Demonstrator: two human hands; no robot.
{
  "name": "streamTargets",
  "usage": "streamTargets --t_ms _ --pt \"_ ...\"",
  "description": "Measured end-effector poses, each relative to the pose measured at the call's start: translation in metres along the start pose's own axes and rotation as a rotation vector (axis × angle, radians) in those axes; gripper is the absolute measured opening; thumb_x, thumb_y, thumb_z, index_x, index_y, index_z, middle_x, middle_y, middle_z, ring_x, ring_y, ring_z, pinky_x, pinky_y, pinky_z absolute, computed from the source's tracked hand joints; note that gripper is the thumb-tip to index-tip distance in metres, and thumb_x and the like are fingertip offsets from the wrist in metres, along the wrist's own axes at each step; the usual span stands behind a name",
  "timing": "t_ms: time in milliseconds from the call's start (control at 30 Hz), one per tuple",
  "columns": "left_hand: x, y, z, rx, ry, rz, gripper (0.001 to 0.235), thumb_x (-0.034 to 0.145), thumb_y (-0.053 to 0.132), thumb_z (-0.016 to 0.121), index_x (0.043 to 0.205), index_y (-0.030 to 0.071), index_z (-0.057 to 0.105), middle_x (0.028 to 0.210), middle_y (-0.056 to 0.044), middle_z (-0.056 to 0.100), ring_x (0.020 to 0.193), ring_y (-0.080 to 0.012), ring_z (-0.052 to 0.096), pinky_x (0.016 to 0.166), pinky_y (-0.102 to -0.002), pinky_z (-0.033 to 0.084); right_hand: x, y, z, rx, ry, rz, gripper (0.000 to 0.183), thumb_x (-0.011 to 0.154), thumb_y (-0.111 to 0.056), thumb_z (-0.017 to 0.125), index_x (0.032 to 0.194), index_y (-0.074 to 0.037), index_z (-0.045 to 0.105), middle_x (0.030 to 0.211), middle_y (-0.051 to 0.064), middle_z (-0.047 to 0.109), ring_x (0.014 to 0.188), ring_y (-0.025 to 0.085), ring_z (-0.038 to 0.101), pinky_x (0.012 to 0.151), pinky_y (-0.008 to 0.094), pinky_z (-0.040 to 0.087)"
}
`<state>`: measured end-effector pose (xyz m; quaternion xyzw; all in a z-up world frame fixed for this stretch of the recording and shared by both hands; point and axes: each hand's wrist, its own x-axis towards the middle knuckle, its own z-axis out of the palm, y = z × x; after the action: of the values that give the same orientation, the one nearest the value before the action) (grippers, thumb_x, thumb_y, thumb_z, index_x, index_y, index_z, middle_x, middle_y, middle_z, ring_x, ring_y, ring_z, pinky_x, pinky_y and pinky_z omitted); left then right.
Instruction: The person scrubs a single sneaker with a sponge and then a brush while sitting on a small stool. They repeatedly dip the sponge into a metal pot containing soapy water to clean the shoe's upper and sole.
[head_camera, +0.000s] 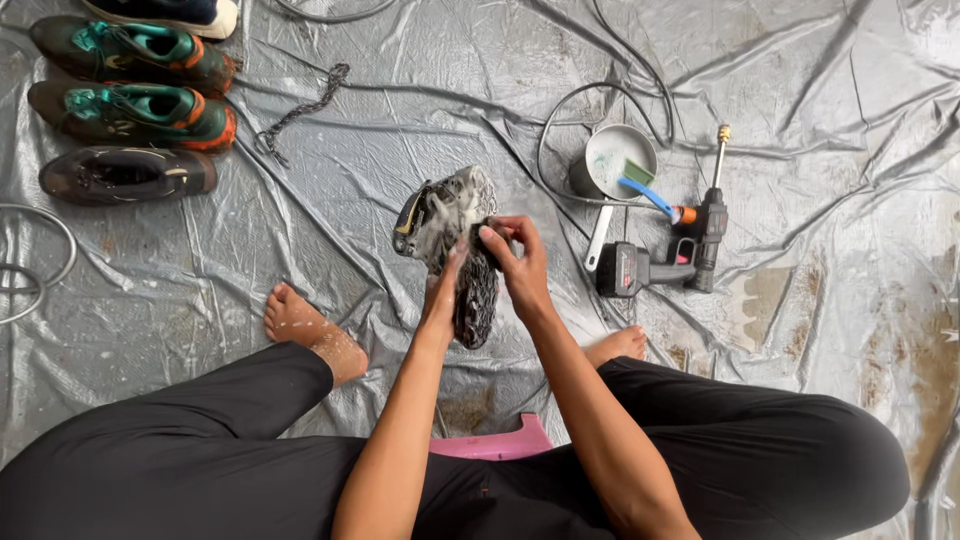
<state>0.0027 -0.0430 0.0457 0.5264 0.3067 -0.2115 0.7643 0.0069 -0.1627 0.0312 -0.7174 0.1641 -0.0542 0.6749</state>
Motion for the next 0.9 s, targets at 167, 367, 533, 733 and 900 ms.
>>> streamTargets --t_ms 167,367,533,733,900 --pt "-0.015 0.022 0.007 0.037 -0.022 -0.034 0.113 0.086 0.074 0.064 0.166 0.003 0.028 0.167 -0.032 0.03 0.154 -0.0496 0.034 0.122 -0.069 0.025 -0.005 -0.009 -0.005 0.007 -0.045 -0.023 0.04 0.089 -0.042 0.088 0.114 -0.014 0.075 0.099 0.006 0.06 0.105 0.02 0.057 0.103 0.04 0.045" --pt "0.019 0.002 -0.008 0.124 -0.033 -0.114 0.127 0.079 0.08 0.066 0.172 0.014 0.01 0.174 -0.026 0.017 0.158 -0.0501 0.022 0.12 -0.078 0.018 -0.001 -0.034 0.005 0.04 -0.092 -0.037 0.045 0.09 -0.044 0.087 0.116 -0.009 0.075 0.1 0.013 0.061 0.107 0.024 0.058 0.105 0.045 0.046" --pt "0.01 0.001 -0.01 0.116 -0.053 0.001 0.097 0.097 0.075 0.043 0.17 0.014 0.023 0.177 -0.021 0.012 0.162 -0.0463 0.007 0.128 -0.072 0.007 0.001 -0.001 -0.001 0.01 -0.045 -0.096 0.035 0.093 -0.037 0.086 0.111 -0.009 0.076 0.093 0.008 0.061 0.101 0.02 0.059 0.102 0.04 0.048" --pt "0.032 -0.043 -0.032 0.531 -0.091 0.05 0.071 0.098 0.08 0.036 0.164 0.056 0.026 0.171 0.0 0.039 0.151 -0.0261 0.045 0.112 -0.044 0.054 -0.015 -0.013 0.005 -0.059 -0.111 -0.141 0.039 0.087 -0.039 0.09 0.107 -0.009 0.077 0.093 0.013 0.064 0.099 0.026 0.063 0.1 0.041 0.049" --pt "0.022 -0.013 -0.02 0.27 -0.196 -0.027 0.112 0.083 0.095 0.025 0.172 0.028 0.012 0.18 -0.011 0.008 0.162 -0.0452 0.009 0.128 -0.071 -0.001 -0.004 0.039 -0.005 0.022 0.041 0.035 0.038 0.095 -0.038 0.083 0.107 -0.004 0.071 0.091 0.006 0.058 0.098 0.018 0.055 0.097 0.037 0.045"
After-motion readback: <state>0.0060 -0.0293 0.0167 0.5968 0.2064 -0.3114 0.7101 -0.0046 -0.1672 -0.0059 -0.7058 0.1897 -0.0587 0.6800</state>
